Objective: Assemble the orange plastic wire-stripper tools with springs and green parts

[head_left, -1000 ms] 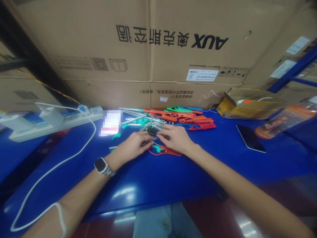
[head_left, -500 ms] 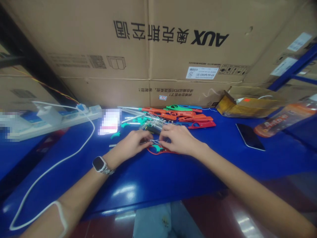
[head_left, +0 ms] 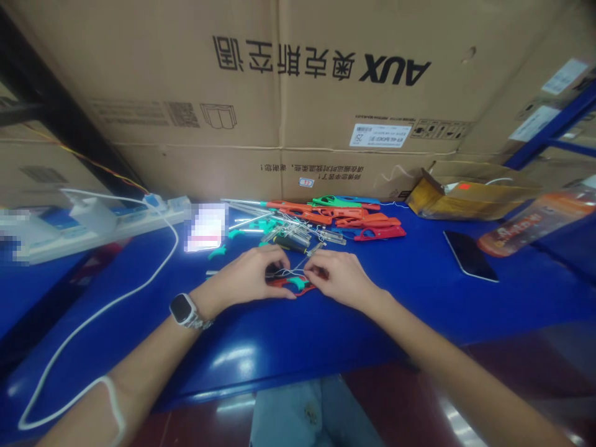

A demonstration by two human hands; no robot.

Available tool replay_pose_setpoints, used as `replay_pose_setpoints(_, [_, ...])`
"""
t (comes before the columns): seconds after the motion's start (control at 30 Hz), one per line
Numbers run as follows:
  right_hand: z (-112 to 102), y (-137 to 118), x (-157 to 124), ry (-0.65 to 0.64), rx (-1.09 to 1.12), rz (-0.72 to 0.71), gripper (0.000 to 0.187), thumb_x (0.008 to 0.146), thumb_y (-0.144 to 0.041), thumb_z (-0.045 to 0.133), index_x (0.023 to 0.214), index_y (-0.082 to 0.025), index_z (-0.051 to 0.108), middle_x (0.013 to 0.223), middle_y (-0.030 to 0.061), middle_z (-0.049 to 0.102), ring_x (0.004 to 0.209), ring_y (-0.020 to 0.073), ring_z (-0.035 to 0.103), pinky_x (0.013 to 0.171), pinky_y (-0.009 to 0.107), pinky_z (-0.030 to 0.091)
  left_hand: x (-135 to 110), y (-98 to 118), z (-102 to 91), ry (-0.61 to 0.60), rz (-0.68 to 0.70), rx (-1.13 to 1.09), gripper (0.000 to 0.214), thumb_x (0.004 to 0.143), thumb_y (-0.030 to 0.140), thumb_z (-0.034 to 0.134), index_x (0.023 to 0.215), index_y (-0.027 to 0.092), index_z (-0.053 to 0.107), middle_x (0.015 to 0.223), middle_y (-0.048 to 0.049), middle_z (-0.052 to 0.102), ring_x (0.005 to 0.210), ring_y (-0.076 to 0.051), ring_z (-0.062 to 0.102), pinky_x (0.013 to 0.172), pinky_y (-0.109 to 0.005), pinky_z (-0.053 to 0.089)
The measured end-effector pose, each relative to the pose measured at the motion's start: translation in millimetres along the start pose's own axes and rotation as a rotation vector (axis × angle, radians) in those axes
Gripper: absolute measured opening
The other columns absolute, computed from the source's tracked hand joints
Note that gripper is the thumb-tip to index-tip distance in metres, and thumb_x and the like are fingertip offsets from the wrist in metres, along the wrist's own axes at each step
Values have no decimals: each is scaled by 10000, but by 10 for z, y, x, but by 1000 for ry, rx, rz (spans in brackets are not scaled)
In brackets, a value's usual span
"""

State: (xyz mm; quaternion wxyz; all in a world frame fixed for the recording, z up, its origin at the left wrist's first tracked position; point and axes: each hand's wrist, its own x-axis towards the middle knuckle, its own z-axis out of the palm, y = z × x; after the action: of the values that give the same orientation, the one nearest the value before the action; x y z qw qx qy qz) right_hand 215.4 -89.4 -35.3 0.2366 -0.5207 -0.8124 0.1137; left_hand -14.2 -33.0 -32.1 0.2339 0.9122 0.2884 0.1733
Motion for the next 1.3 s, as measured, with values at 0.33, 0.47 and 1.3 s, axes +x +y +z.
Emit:
replay_pose_setpoints(0.33, [-37, 16, -46, 4, -25, -63, 67, 844, -196, 643, 838, -219, 706, 826, -10, 683, 648, 111, 584, 591, 247, 322, 18, 59, 27, -13, 3, 85, 284, 829, 459, 746, 928, 204, 669, 954, -37, 668, 899, -211, 632, 813, -334, 507])
replay_pose_setpoints(0.47, [-85, 40, -25, -34, -54, -64, 86, 877, -209, 632, 849, -223, 713, 848, -9, 705, 641, 110, 579, 588, 247, 316, 12, 44, 27, -11, 14, 75, 256, 860, 440, 719, 958, 205, 688, 963, -41, 669, 895, -205, 633, 813, -328, 505])
replay_pose_setpoints(1.3, [-37, 43, -56, 72, 2, 22, 188, 928, -154, 502, 1044, -198, 643, 1032, 56, 641, 735, 137, 599, 647, 272, 425, 5, 96, 73, -32, 26, 302, 391, 920, 520, 602, 1115, 205, 730, 1071, -85, 659, 989, -247, 643, 870, -380, 537])
